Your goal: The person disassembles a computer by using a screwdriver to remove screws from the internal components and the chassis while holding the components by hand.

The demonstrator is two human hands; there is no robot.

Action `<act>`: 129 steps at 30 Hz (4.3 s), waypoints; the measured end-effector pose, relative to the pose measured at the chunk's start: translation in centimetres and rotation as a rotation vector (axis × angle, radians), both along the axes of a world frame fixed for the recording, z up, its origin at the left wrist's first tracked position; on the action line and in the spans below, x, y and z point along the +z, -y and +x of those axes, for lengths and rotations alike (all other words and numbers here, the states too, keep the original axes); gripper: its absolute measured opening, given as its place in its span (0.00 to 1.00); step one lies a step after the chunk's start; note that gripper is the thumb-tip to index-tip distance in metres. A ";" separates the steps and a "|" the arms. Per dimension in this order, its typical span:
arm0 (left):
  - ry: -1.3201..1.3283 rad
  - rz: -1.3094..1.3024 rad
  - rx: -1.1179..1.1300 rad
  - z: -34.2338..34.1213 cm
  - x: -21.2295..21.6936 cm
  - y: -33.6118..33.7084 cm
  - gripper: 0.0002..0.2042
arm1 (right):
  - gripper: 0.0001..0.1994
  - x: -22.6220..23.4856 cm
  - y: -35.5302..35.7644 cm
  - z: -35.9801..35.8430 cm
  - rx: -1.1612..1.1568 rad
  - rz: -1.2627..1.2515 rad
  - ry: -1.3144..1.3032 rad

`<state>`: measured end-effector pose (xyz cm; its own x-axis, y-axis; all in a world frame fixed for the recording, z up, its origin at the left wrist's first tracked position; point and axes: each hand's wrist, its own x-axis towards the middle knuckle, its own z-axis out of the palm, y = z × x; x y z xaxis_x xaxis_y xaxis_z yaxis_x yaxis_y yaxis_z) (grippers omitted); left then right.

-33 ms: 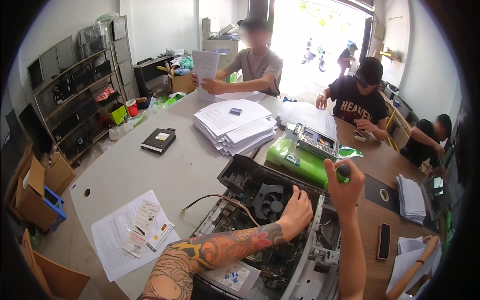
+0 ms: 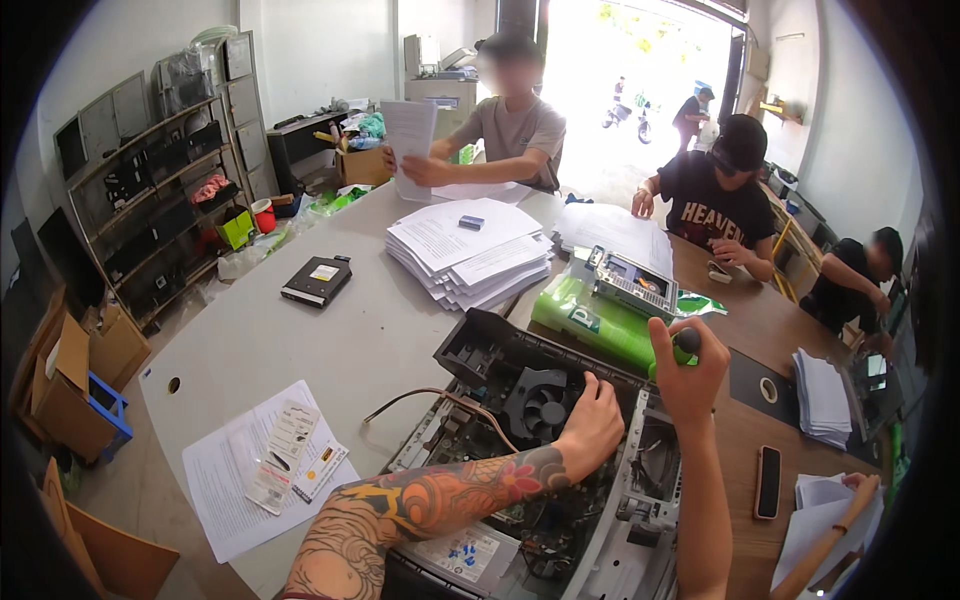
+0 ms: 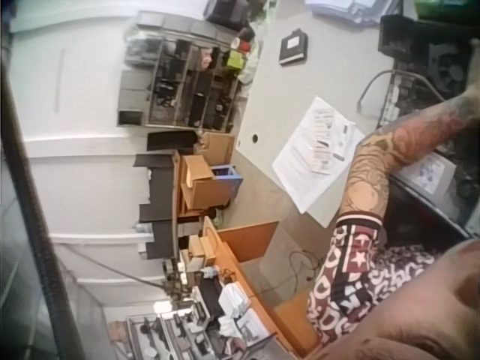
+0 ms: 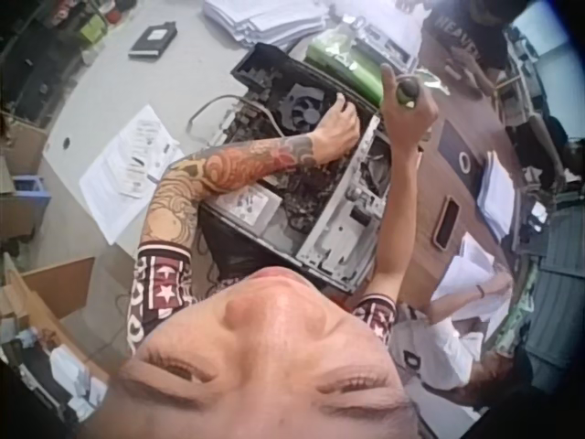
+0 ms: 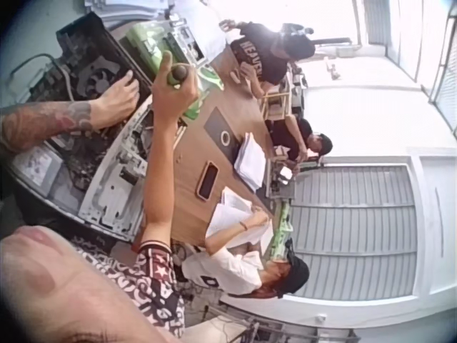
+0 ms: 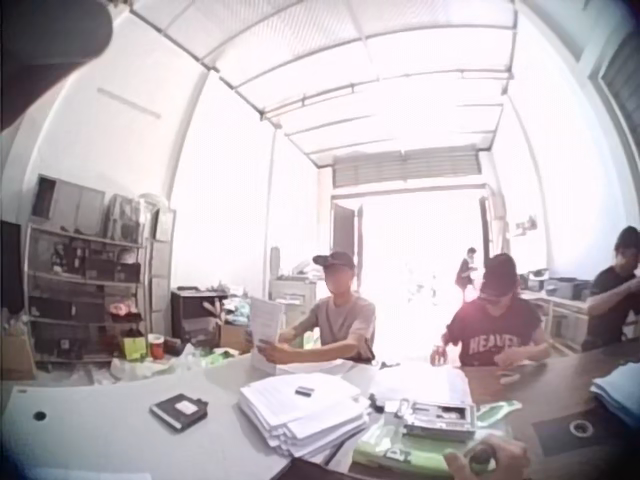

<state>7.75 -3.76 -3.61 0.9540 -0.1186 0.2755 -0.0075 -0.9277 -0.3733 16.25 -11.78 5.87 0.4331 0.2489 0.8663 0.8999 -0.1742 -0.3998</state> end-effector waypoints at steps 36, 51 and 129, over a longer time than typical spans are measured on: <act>-0.117 0.034 -0.010 -0.3 0.3 -0.4 0.16 | 0.18 0.1 0.2 0.0 0.008 0.019 0.005; -0.048 -0.165 0.020 0.6 0.2 -0.6 0.16 | 0.18 0.3 0.3 0.2 0.010 0.032 0.002; -0.080 -0.222 -0.042 0.9 0.2 -0.6 0.17 | 0.17 0.5 0.2 -0.2 0.017 0.074 0.013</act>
